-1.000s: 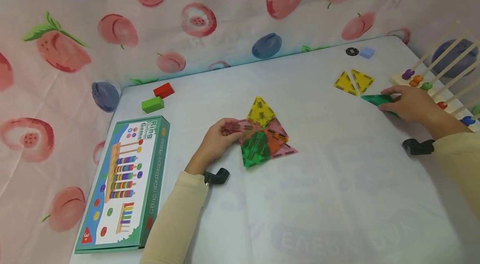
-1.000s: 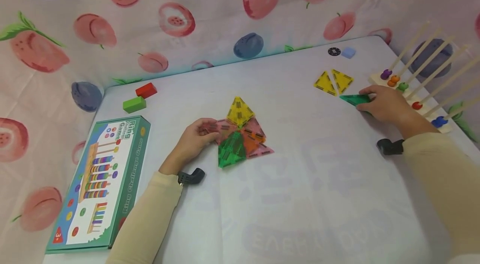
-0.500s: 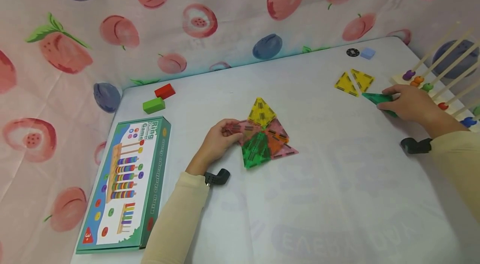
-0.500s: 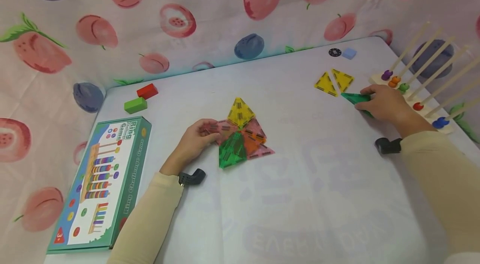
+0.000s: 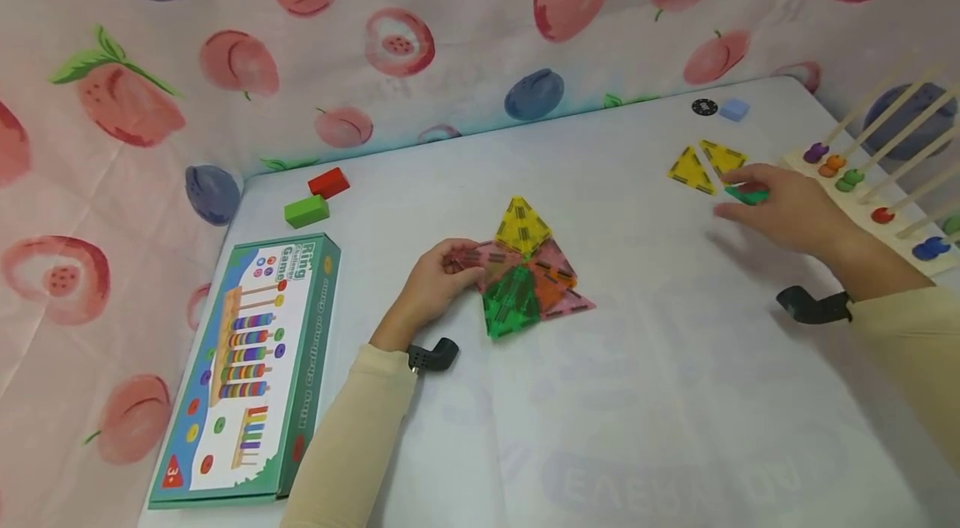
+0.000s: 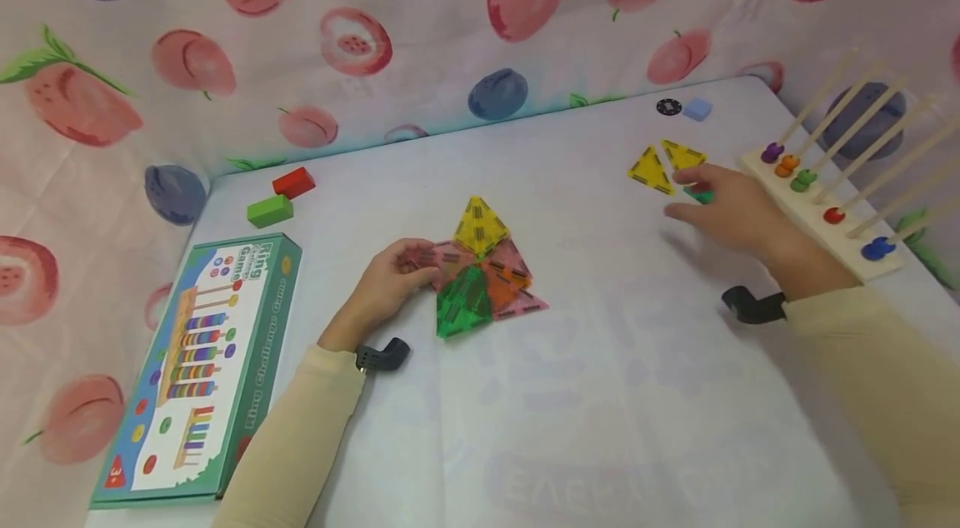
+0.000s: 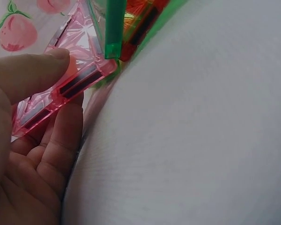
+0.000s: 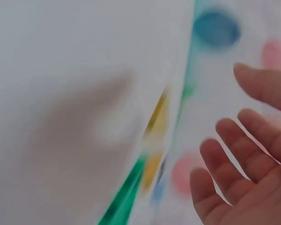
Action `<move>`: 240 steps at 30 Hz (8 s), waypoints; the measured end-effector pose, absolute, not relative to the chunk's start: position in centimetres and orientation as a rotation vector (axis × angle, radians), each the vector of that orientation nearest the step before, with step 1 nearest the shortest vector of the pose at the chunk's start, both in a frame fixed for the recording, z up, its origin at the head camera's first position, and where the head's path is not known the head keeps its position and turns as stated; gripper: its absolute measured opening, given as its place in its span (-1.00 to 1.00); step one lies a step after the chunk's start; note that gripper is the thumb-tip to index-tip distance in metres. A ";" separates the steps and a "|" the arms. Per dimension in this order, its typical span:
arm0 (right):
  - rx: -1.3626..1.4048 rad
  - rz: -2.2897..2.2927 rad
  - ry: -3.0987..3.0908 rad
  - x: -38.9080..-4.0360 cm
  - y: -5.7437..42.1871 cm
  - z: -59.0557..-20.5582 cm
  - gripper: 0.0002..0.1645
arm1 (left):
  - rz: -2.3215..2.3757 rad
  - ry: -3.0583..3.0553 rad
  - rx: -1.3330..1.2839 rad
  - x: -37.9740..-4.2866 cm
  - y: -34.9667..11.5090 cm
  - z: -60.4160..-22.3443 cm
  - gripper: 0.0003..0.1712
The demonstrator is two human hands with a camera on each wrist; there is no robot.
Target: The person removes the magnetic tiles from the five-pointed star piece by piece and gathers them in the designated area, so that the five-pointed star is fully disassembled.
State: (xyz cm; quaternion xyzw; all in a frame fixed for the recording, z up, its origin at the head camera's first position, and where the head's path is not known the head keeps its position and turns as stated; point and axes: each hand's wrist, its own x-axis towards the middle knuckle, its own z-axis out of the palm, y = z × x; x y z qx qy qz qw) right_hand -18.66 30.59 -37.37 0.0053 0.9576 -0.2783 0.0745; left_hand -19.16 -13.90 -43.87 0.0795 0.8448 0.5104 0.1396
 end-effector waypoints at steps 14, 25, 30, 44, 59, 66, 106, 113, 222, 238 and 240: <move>-0.724 -1.015 2.470 -15.4 15.8 -40.4 -0.54 | 1.502 2.407 0.231 -19.2 -13.8 -43.8 -0.52; -0.789 -1.057 2.472 -15.0 14.2 -40.6 -0.67 | 1.495 2.429 0.228 -19.3 -13.9 -43.7 -0.54; -0.735 -0.882 2.356 -14.2 15.2 -40.2 -0.66 | 1.479 2.431 0.259 -19.3 -13.8 -43.8 -0.54; -0.226 -0.736 2.631 -16.4 29.0 -38.9 -0.26 | 1.478 2.435 0.231 -19.3 -14.0 -43.5 -0.54; -0.062 -0.656 2.703 -17.5 34.9 -39.8 -0.17 | 1.508 2.405 0.228 -19.3 -13.9 -43.9 -0.54; 0.000 -0.630 2.776 -17.6 34.6 -40.5 -0.17 | 1.513 2.398 0.226 -19.3 -13.9 -44.0 -0.54; -0.503 -0.926 2.665 -15.6 19.0 -39.4 -0.46 | 1.354 2.520 0.226 -18.5 -15.2 -42.9 -0.57; -0.677 -0.960 2.551 -14.4 14.1 -39.9 -0.48 | 1.319 2.597 0.256 -17.9 -15.1 -43.0 -0.60; -0.271 -0.887 2.735 -19.1 24.3 -39.7 -0.42 | 1.497 2.239 0.134 -18.4 -14.2 -43.4 -0.53; -0.646 -1.003 2.475 -16.5 16.6 -40.0 -0.64 | 1.486 2.258 0.144 -18.4 -14.2 -43.4 -0.53; -0.653 -0.989 2.481 -16.5 16.5 -40.0 -0.62 | 1.489 2.263 0.146 -18.4 -14.2 -43.4 -0.53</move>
